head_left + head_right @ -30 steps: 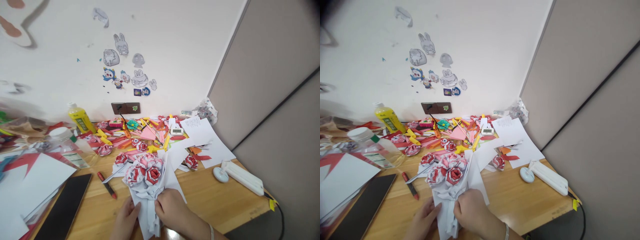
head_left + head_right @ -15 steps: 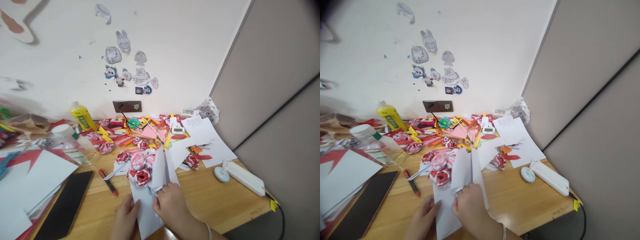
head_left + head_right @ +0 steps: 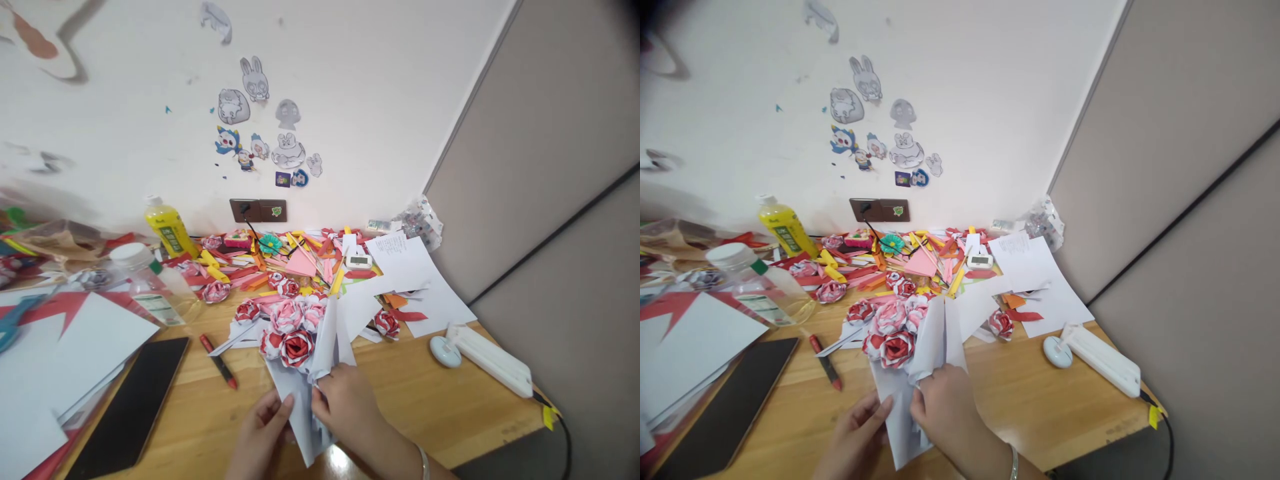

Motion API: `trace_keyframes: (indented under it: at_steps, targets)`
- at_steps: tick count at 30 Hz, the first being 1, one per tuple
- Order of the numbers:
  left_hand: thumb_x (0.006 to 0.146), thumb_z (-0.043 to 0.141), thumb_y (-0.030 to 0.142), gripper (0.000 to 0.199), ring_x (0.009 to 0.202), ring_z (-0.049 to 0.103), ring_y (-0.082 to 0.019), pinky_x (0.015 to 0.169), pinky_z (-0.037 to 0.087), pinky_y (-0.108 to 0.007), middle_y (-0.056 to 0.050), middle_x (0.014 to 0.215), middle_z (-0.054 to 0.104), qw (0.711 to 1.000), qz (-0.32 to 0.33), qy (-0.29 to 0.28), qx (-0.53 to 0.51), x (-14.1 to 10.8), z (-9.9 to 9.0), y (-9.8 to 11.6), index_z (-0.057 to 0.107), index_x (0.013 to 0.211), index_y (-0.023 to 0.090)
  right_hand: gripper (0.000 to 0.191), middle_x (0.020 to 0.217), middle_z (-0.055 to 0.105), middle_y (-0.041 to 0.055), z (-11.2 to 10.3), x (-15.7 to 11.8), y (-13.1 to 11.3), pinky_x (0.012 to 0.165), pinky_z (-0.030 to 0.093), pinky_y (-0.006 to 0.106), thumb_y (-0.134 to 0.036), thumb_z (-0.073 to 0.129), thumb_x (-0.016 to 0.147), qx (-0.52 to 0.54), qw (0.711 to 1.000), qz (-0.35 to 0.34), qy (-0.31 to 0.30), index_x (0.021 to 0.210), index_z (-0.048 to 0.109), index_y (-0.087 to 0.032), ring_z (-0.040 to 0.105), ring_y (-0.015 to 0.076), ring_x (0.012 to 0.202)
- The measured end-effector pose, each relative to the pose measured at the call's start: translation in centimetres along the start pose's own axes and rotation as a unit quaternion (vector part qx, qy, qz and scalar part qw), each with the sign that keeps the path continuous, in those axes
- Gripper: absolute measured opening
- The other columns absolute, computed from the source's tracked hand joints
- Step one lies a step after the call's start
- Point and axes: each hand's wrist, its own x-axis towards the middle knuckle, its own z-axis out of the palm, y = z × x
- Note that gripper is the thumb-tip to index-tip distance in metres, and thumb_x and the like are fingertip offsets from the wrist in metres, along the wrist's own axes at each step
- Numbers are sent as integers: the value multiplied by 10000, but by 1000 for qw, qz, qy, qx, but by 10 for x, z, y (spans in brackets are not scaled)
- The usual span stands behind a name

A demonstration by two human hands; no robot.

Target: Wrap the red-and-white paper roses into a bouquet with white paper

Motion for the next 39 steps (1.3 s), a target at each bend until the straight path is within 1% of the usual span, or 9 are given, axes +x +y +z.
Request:
trace_keyframes:
  at_steps: [3, 9, 12, 16, 22, 29, 31, 35, 39]
  targets:
    - [568, 771, 401, 321, 526, 577, -142, 518, 455, -240, -10, 594, 658, 998, -14, -28, -46, -1, 4, 2, 683, 756, 156, 239, 693, 696, 85, -9, 2, 0, 567, 347, 264, -256, 485, 798, -9, 1000, -7, -26, 729, 690, -155, 602, 187, 628]
    - [550, 789, 381, 307, 603, 618, -162, 586, 487, -258, -36, 666, 692, 998, -22, -35, -48, 1, 9, 6, 690, 732, 155, 291, 700, 702, 85, -19, 2, 0, 568, 365, 257, -257, 443, 839, -12, 998, -56, -34, 717, 685, -150, 615, 183, 625]
    - [572, 776, 383, 284, 625, 619, -162, 613, 484, -259, -31, 663, 695, 997, -19, -49, -49, 5, 13, 1, 689, 720, 156, 319, 683, 697, 90, -22, 2, 1, 535, 354, 264, -262, 422, 850, -17, 995, -86, -40, 690, 673, -145, 614, 186, 606]
    - [576, 764, 414, 301, 608, 610, -153, 607, 473, -252, -21, 646, 689, 999, -14, -36, -31, 11, 15, -9, 674, 699, 154, 298, 708, 703, 101, -25, 3, 2, 551, 370, 263, -246, 431, 851, -23, 991, -109, -76, 702, 667, -142, 613, 188, 622]
    - [550, 741, 485, 382, 654, 635, -222, 587, 478, -280, -55, 656, 703, 995, 52, 1, 88, 16, 20, -2, 658, 716, 151, 232, 722, 703, 115, -22, 3, 2, 610, 396, 271, -205, 459, 830, -39, 989, -105, -98, 759, 669, -137, 619, 201, 662]
    - [568, 698, 487, 344, 587, 626, -267, 560, 464, -317, -88, 591, 691, 955, 115, 0, 272, 19, 15, 18, 651, 636, 153, 209, 764, 693, 108, -17, 2, 2, 647, 412, 316, -178, 447, 824, -7, 993, -98, -66, 789, 650, -144, 611, 229, 719]
    - [555, 710, 494, 363, 645, 643, -282, 608, 482, -332, -102, 645, 707, 963, 113, -9, 244, 21, 14, 18, 648, 670, 155, 207, 779, 688, 111, -16, 2, 2, 659, 413, 325, -173, 444, 824, 2, 995, -86, -57, 809, 648, -140, 607, 235, 741]
    - [470, 781, 475, 509, 884, 648, -316, 783, 494, -386, -145, 929, 717, 991, 103, -36, 80, 25, 16, 11, 615, 836, 164, 186, 787, 674, 125, -15, 0, 1, 691, 409, 342, -146, 464, 796, 16, 996, -83, -18, 833, 645, -127, 592, 249, 783]
    - [410, 841, 377, 608, 957, 636, -314, 849, 484, -415, -129, 961, 716, 996, 79, -13, -31, 30, 18, 3, 561, 913, 181, 174, 768, 661, 125, -12, -1, 1, 653, 399, 340, -142, 473, 781, 15, 997, -80, 18, 805, 644, -130, 576, 247, 742]
